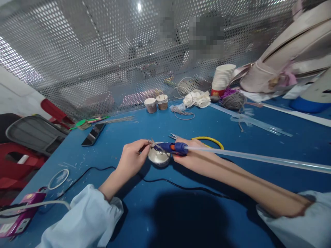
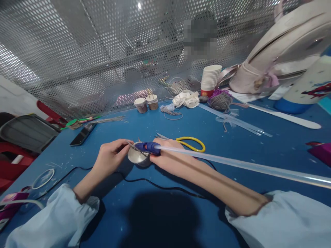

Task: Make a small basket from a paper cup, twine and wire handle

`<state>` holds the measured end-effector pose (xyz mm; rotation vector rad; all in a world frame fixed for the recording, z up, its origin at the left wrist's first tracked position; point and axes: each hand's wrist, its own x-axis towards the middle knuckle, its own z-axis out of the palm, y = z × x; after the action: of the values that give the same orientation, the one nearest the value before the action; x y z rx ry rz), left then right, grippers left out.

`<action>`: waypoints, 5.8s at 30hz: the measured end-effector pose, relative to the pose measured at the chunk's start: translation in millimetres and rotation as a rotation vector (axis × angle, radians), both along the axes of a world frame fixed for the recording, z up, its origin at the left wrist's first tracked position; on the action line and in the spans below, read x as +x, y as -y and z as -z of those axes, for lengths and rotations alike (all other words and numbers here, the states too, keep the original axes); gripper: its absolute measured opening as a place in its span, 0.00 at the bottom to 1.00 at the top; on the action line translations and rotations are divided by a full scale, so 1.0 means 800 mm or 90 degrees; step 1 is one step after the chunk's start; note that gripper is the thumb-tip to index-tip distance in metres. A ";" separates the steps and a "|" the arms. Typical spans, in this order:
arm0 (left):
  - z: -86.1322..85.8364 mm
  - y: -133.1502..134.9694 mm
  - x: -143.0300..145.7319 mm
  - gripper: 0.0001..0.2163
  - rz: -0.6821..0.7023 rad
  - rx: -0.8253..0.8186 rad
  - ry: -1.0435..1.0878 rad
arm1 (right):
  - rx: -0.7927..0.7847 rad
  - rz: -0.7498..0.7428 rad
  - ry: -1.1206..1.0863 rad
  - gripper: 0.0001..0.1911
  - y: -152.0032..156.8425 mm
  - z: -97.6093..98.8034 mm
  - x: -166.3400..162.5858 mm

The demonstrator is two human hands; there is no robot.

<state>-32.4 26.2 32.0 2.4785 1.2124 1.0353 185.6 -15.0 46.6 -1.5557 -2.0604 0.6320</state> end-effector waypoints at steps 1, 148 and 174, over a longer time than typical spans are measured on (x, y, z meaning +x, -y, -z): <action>0.000 0.000 0.000 0.07 -0.002 0.000 0.000 | 0.007 0.002 -0.003 0.04 0.001 0.000 -0.001; 0.002 0.002 -0.003 0.08 0.005 0.092 -0.051 | -0.020 -0.005 0.130 0.07 0.001 -0.004 -0.009; 0.003 0.002 -0.002 0.08 0.004 0.087 -0.048 | 0.001 0.024 0.040 0.03 0.001 0.006 -0.007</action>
<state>-34.0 24.3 29.6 2.6451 1.1918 1.0662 179.7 -15.5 42.1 -1.6287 -2.0706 0.5737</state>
